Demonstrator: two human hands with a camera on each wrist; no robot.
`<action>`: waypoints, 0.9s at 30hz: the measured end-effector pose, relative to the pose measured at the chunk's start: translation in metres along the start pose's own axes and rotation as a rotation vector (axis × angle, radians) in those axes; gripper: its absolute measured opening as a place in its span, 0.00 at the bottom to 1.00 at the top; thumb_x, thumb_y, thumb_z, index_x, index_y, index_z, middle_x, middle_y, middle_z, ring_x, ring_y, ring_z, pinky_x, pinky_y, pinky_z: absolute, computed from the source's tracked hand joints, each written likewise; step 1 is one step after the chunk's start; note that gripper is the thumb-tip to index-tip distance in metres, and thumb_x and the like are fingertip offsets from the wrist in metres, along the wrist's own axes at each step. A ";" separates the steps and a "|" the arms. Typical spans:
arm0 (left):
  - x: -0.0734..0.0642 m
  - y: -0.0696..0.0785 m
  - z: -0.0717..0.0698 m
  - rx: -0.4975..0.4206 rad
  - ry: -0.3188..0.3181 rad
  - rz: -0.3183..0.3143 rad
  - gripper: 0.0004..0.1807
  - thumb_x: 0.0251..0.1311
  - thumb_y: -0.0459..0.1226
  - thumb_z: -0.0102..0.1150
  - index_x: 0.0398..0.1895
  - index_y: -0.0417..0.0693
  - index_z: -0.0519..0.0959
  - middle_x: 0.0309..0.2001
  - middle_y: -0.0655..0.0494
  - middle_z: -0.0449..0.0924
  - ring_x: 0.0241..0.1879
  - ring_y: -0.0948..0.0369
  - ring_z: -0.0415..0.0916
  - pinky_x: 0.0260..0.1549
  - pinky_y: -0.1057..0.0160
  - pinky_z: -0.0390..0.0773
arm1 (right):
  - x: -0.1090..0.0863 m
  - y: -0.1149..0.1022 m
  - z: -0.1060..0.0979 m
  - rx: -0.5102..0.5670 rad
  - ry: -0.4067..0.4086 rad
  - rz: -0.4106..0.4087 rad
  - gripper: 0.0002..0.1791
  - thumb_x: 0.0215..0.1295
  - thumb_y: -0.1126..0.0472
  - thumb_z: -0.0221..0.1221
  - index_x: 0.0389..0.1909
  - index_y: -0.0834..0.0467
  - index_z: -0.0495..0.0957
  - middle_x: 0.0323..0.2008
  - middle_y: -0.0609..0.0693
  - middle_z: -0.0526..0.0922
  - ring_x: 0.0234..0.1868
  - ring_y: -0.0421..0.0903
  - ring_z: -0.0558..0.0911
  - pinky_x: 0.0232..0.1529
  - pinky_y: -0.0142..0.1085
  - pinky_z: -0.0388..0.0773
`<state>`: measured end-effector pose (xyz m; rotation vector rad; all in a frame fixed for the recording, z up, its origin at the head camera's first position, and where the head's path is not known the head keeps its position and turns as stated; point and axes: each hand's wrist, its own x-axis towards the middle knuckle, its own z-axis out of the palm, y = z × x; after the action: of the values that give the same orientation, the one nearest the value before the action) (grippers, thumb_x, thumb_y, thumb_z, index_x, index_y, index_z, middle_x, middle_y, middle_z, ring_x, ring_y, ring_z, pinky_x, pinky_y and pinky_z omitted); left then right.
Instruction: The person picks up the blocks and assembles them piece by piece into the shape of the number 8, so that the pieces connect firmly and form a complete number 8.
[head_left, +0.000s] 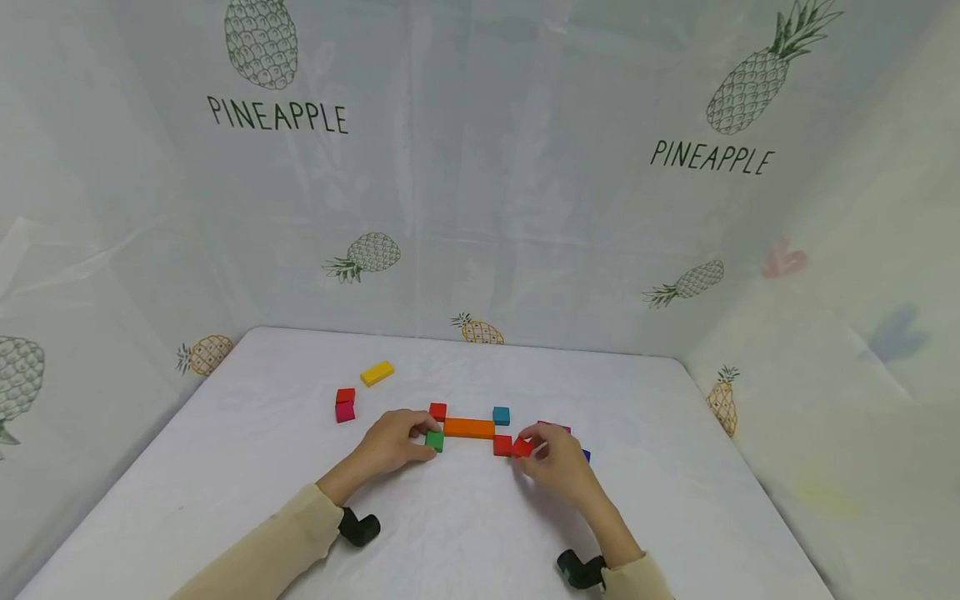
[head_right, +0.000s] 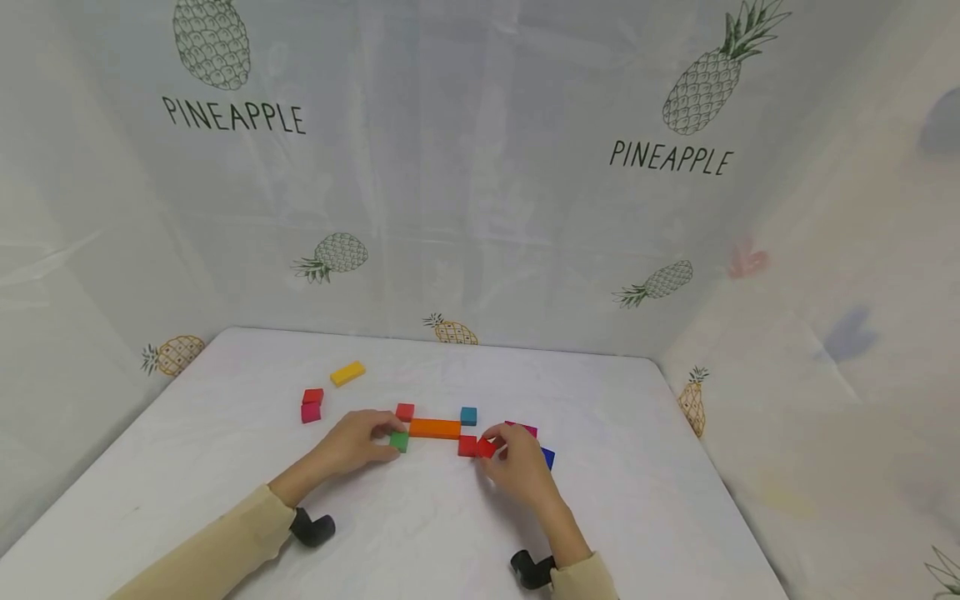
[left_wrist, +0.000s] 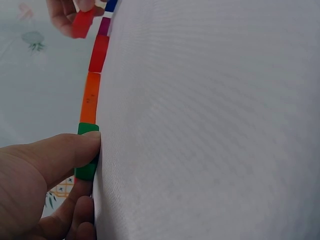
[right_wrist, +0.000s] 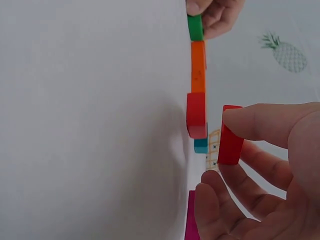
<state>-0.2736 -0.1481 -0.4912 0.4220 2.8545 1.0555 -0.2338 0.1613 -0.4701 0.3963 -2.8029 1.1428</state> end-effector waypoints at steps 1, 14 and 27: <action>0.000 0.000 0.000 -0.001 0.000 0.001 0.15 0.59 0.40 0.79 0.47 0.63 0.87 0.41 0.64 0.80 0.44 0.59 0.74 0.47 0.58 0.79 | -0.001 0.000 0.001 -0.002 -0.009 -0.001 0.17 0.59 0.67 0.76 0.49 0.56 0.85 0.42 0.48 0.85 0.42 0.46 0.82 0.39 0.32 0.83; -0.001 0.002 -0.001 -0.005 0.001 0.007 0.15 0.59 0.39 0.79 0.47 0.62 0.87 0.41 0.64 0.81 0.44 0.60 0.74 0.47 0.58 0.79 | -0.009 -0.006 0.013 -0.019 -0.104 -0.024 0.19 0.59 0.63 0.76 0.49 0.56 0.83 0.40 0.46 0.83 0.40 0.44 0.79 0.38 0.32 0.81; -0.001 -0.001 -0.001 -0.007 0.002 0.017 0.15 0.59 0.39 0.79 0.48 0.63 0.87 0.42 0.65 0.81 0.45 0.60 0.74 0.49 0.57 0.79 | -0.008 -0.015 0.017 -0.077 -0.139 -0.018 0.18 0.58 0.62 0.78 0.46 0.57 0.82 0.37 0.46 0.82 0.39 0.44 0.78 0.39 0.34 0.79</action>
<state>-0.2732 -0.1492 -0.4910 0.4456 2.8531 1.0690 -0.2216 0.1408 -0.4738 0.5123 -2.9446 1.0373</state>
